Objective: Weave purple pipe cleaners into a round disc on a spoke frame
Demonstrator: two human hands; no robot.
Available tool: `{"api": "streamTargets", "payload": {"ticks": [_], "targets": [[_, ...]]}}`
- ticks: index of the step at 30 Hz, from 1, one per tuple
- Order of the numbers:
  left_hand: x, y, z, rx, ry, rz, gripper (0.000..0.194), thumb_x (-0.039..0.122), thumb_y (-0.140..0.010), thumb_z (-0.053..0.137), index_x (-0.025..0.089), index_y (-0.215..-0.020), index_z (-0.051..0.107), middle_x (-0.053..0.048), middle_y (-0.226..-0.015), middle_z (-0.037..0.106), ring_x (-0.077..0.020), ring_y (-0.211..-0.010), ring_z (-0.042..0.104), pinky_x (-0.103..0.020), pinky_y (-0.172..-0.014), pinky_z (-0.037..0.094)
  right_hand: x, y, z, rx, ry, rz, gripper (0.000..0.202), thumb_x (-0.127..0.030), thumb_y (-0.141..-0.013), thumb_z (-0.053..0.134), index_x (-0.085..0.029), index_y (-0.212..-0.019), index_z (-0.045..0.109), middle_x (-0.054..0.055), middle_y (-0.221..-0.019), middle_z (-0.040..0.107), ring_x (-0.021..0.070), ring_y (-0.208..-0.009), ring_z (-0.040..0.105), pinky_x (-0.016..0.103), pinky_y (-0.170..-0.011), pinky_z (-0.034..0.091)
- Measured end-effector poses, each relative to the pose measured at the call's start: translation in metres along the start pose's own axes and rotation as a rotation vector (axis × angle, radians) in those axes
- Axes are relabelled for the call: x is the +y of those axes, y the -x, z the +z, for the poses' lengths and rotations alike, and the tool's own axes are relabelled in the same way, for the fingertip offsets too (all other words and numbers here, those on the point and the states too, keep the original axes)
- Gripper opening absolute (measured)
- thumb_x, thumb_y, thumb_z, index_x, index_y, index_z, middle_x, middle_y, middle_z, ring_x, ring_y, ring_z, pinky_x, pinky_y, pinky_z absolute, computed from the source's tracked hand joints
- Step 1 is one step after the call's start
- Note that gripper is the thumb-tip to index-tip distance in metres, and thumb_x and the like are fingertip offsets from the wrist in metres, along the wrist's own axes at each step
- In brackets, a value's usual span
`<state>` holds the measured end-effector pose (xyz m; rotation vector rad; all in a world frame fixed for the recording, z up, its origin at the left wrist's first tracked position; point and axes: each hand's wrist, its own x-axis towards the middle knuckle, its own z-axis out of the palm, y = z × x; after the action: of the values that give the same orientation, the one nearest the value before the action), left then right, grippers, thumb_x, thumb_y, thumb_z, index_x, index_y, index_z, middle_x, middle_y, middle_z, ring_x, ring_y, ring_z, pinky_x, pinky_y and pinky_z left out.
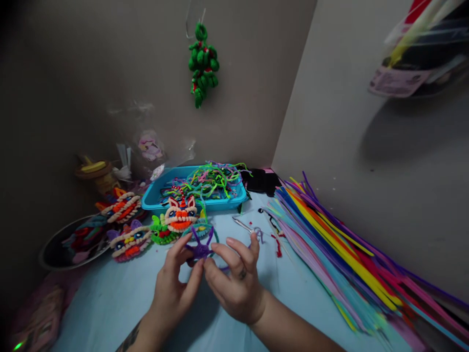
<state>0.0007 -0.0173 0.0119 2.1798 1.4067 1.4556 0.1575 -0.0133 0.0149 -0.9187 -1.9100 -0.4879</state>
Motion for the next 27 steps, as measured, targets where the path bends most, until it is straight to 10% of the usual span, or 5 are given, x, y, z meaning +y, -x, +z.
{"api": "streamTargets", "payload": {"ticks": [15, 22, 27], "targets": [[-0.012, -0.001, -0.007, 0.063, -0.127, 0.404, 0.066, 0.000, -0.075, 0.059, 0.024, -0.131, 0.034, -0.001, -0.082, 0.072, -0.0156, -0.073, 0.066, -0.042, -0.088, 0.044, 0.011, -0.002, -0.003, -0.227, -0.468, 0.291, 0.032, -0.015, -0.076, 0.055, -0.024, -0.106, 0.058, 0.008, -0.145, 0.029, 0.0354, -0.138, 0.015, 0.061, -0.106, 0.020], [-0.012, 0.000, -0.005, 0.056, -0.039, 0.412, 0.067, -0.004, -0.073, 0.058, 0.021, -0.131, 0.036, -0.002, -0.085, 0.070, -0.0155, -0.076, 0.064, -0.042, -0.092, 0.042, 0.015, -0.003, -0.004, -0.244, -0.590, 0.290, 0.029, -0.012, -0.074, 0.057, -0.025, -0.099, 0.061, 0.005, -0.146, 0.029, 0.0338, -0.139, 0.015, 0.058, -0.108, 0.019], [-0.011, 0.004, -0.001, 0.018, 0.083, 0.161, 0.062, 0.006, -0.080, 0.056, 0.021, -0.136, 0.033, -0.009, -0.102, 0.063, -0.0166, -0.085, 0.064, -0.036, -0.083, 0.050, 0.017, -0.004, -0.003, -0.191, -0.461, 0.250, 0.022, -0.017, -0.077, 0.061, -0.025, -0.096, 0.061, 0.007, -0.128, 0.047, 0.0333, -0.132, 0.029, 0.060, -0.107, 0.018]]}}
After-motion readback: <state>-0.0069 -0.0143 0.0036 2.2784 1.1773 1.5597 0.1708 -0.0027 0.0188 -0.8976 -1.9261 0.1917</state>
